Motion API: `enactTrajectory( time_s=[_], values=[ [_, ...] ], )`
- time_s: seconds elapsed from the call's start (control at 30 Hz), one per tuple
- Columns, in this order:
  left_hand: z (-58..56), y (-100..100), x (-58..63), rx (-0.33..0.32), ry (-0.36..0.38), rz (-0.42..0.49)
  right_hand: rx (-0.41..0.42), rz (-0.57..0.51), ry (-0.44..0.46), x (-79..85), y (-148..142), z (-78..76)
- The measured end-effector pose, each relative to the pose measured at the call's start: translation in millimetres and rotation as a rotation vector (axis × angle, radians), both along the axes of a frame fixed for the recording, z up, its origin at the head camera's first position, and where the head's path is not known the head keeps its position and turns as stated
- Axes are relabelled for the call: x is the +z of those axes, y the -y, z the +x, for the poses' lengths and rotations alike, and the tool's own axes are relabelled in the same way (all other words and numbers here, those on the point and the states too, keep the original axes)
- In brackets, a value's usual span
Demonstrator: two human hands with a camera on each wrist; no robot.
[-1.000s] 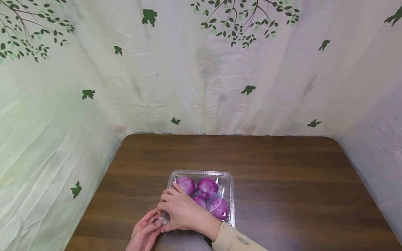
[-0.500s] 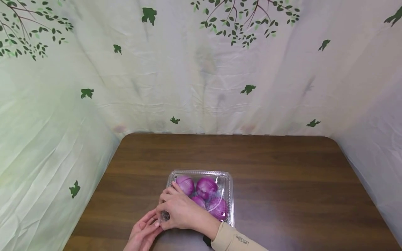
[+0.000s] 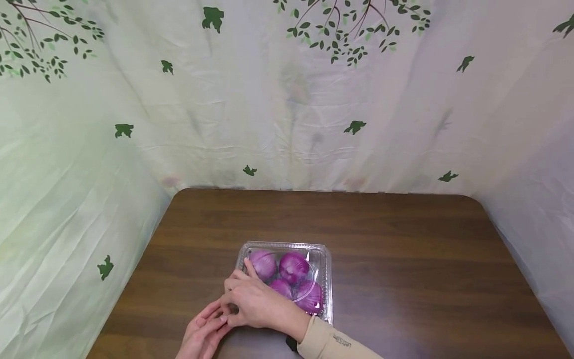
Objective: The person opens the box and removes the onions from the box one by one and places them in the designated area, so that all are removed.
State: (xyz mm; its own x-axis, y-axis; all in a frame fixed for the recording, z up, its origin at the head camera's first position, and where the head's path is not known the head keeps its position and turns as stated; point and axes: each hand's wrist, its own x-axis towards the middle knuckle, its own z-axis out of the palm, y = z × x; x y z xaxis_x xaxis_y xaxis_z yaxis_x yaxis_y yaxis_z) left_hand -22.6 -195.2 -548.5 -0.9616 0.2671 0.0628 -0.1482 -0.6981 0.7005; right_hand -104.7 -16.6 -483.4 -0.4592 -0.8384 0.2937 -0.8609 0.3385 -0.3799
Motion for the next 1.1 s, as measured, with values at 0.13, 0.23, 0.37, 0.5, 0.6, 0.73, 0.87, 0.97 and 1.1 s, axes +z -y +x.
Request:
enactTrajectory(
  time_s=[0.13, 0.23, 0.37, 0.5, 0.6, 0.73, 0.87, 0.97, 1.1],
  values=[
    [2.6, -0.6, 0.5, 0.030, 0.019, -0.034, 0.009, -0.010, 0.036, 1.9, 0.1, -0.2],
    [3.8, -0.5, -0.2, 0.039, 0.031, -0.038, 0.020, -0.030, 0.070, 3.2, 0.2, -1.2],
    [3.7, -0.1, -0.2, 0.034, 0.022, -0.027, 0.032, -0.070, 0.122, 9.3, -0.8, -4.2],
    [2.2, -0.7, 1.0, 0.028, 0.012, -0.038, 0.046, -0.094, 0.160, 20.1, -3.8, -9.8],
    [1.4, -1.7, 2.6, 0.041, 0.030, -0.060, 0.062, -0.098, 0.177, 27.9, -6.2, -14.1],
    [0.9, -4.0, 5.4, 0.070, 0.071, -0.089, 0.062, -0.099, 0.157, 35.8, -9.8, -18.1],
    [-0.7, -5.7, 5.6, 0.081, 0.079, -0.070, 0.035, -0.093, 0.026, 40.4, -15.4, -18.8],
    [-1.8, -6.1, 4.9, 0.083, 0.074, -0.055, 0.010, -0.069, -0.073, 41.4, -20.5, -15.9],
    [-1.7, -6.1, 5.0, 0.086, 0.070, -0.045, -0.031, -0.003, -0.136, 41.0, -31.1, -7.4]
  ],
)
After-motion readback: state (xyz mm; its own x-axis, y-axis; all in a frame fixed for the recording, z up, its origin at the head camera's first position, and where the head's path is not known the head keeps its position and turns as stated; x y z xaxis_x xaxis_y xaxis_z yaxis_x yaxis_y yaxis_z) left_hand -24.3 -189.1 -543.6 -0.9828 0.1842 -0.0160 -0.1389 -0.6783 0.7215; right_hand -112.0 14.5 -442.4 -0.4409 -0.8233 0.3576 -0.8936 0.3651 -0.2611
